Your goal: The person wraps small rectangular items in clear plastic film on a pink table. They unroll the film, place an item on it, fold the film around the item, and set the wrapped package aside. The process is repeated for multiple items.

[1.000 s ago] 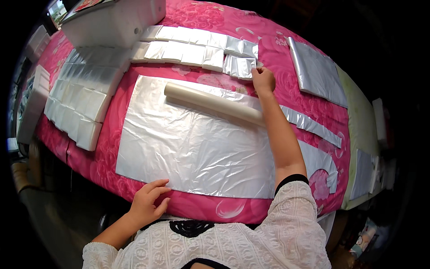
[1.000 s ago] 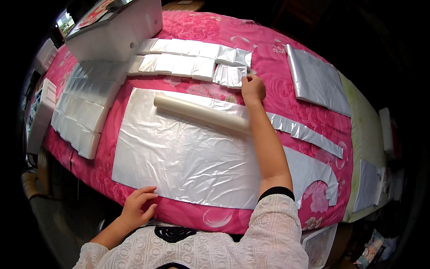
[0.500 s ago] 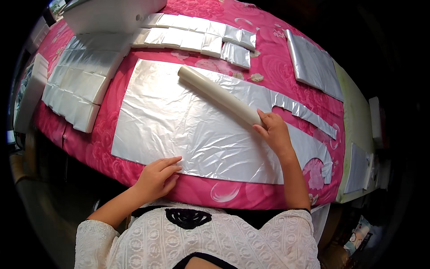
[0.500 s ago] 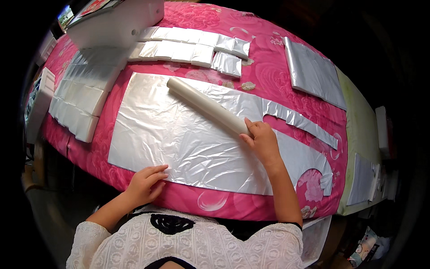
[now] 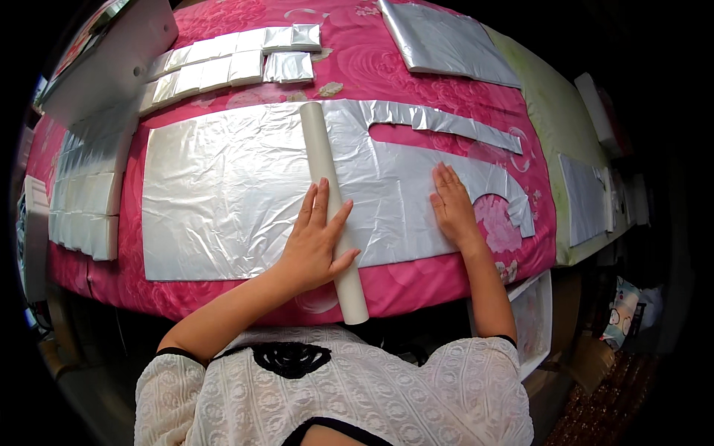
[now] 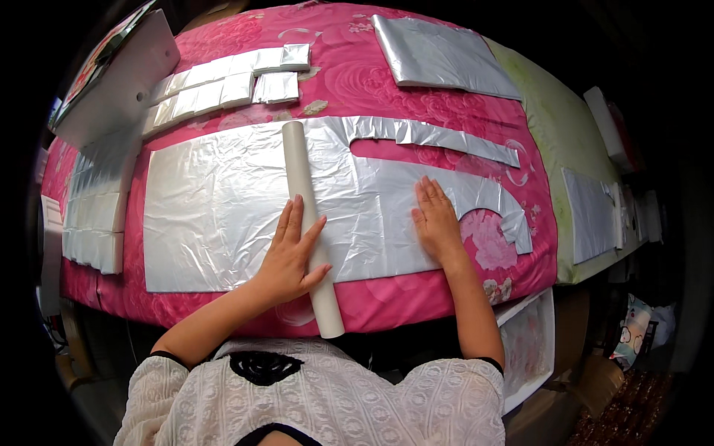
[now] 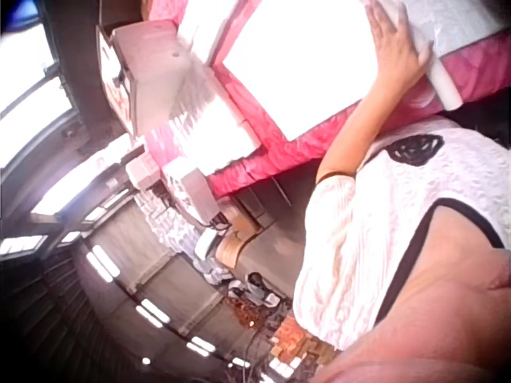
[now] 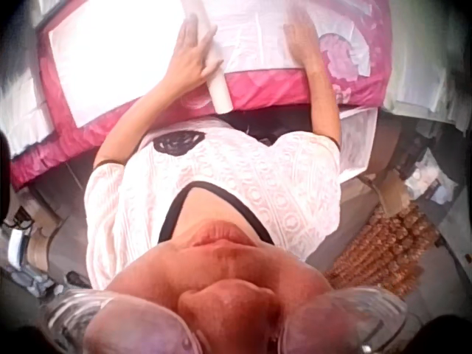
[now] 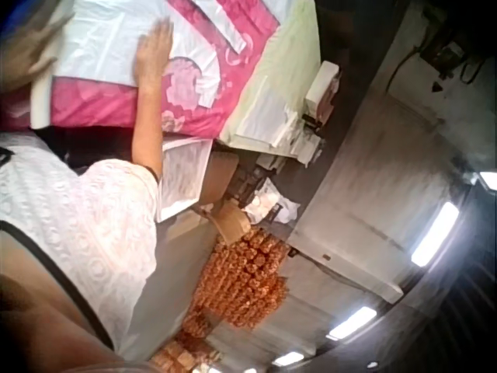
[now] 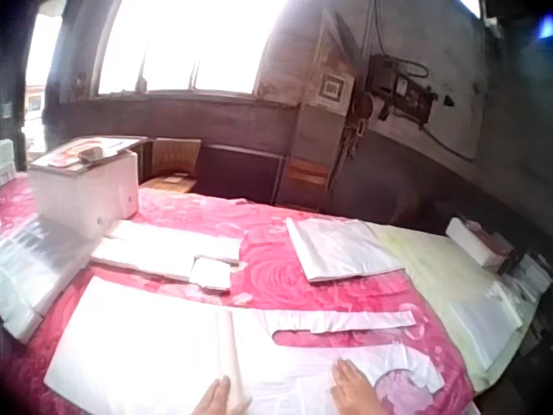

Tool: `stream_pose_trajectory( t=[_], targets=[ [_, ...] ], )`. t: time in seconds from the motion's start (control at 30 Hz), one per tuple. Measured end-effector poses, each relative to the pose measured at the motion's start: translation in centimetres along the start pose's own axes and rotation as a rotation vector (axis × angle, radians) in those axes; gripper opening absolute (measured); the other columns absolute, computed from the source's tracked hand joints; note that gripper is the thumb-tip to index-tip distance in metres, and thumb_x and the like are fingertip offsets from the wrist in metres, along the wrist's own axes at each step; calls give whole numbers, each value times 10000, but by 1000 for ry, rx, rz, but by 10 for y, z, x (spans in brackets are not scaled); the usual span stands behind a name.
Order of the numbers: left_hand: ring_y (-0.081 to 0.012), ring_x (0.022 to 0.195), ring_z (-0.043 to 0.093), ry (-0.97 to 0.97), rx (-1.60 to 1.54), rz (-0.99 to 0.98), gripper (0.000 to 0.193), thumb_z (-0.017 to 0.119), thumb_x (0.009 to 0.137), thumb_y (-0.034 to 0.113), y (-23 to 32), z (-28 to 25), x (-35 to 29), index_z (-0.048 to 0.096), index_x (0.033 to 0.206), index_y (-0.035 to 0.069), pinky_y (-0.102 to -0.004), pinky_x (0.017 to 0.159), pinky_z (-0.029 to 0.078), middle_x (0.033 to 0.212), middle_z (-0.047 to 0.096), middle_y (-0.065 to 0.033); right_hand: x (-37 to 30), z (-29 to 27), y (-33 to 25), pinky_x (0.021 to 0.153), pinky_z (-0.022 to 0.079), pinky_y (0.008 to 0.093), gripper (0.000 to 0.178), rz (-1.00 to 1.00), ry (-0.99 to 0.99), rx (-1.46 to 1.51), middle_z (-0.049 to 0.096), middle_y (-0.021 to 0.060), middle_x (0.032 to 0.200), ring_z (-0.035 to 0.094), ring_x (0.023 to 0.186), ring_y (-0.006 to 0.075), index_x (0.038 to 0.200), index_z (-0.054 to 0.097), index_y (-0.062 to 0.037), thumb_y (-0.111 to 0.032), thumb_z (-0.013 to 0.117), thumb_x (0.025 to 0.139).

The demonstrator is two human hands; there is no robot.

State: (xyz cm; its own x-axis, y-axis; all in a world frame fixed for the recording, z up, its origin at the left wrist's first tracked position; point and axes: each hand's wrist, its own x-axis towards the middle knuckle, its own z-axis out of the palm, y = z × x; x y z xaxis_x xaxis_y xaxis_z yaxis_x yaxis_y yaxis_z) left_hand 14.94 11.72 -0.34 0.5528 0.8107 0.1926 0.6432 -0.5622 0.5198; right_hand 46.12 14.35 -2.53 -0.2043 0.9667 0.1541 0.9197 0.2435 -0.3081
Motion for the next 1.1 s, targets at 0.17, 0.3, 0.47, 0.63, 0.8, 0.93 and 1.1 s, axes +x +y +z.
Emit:
stream_pose_trajectory(
  t=[0.17, 0.3, 0.47, 0.63, 0.8, 0.93, 1.1],
  targets=[
    [-462, 1364, 34, 0, 2, 14, 637, 609, 776, 326, 10, 10, 10, 422, 1315, 43, -489, 1093, 173, 1478, 44, -276, -21, -31, 130, 1045, 318, 364, 410, 331, 230, -190, 462, 204, 1312, 416, 1239, 332, 1244, 486, 39, -174, 459, 895],
    [-469, 1360, 54, -1, -6, 12, 621, 613, 767, 337, 14, 11, 13, 460, 1274, 13, -472, 1101, 164, 1457, 107, -303, -29, -46, 142, 922, 415, 385, 294, 478, 326, -242, 607, 179, 1094, 558, 1043, 330, 1077, 606, 4, -172, 535, 851],
    [-464, 1362, 56, 11, -12, 26, 600, 613, 763, 323, 15, 10, 14, 475, 1257, 12, -465, 1101, 169, 1461, 114, -289, -27, -47, 112, 761, 469, 396, 223, 422, 497, -239, 652, 136, 860, 610, 830, 323, 895, 649, -28, -220, 633, 783],
    [-463, 1362, 41, 13, -21, 23, 570, 613, 761, 295, 13, 14, 15, 471, 1251, 40, -492, 1090, 180, 1475, 90, -258, 3, -36, 69, 735, 469, 395, 335, 582, 515, -77, 642, 141, 830, 604, 823, 321, 861, 641, -29, -342, 671, 744],
    [-458, 1364, 46, 6, -49, 21, 561, 614, 756, 292, 11, 13, 14, 480, 1242, 46, -490, 1091, 180, 1475, 95, -257, 23, -37, 95, 607, 470, 390, 287, 714, 390, -27, 655, 115, 799, 607, 664, 298, 796, 618, -26, -308, 659, 762],
    [-460, 1363, 46, 13, -58, 18, 549, 614, 756, 293, 10, 13, 12, 486, 1231, 48, -492, 1089, 185, 1476, 95, -256, 18, -43, 103, 525, 449, 247, 125, 977, 448, 1545, 623, -2, 771, 588, 642, 109, 898, 600, -86, -153, 664, 815],
    [-469, 1360, 49, 18, -40, 34, 542, 611, 761, 300, 10, 14, 13, 490, 1225, 49, -494, 1088, 185, 1471, 99, -263, -8, -55, 126, 499, 431, 231, 105, 748, 373, 2002, 569, -11, 703, 532, 585, 101, 900, 602, -81, -96, 666, 817]
  ],
)
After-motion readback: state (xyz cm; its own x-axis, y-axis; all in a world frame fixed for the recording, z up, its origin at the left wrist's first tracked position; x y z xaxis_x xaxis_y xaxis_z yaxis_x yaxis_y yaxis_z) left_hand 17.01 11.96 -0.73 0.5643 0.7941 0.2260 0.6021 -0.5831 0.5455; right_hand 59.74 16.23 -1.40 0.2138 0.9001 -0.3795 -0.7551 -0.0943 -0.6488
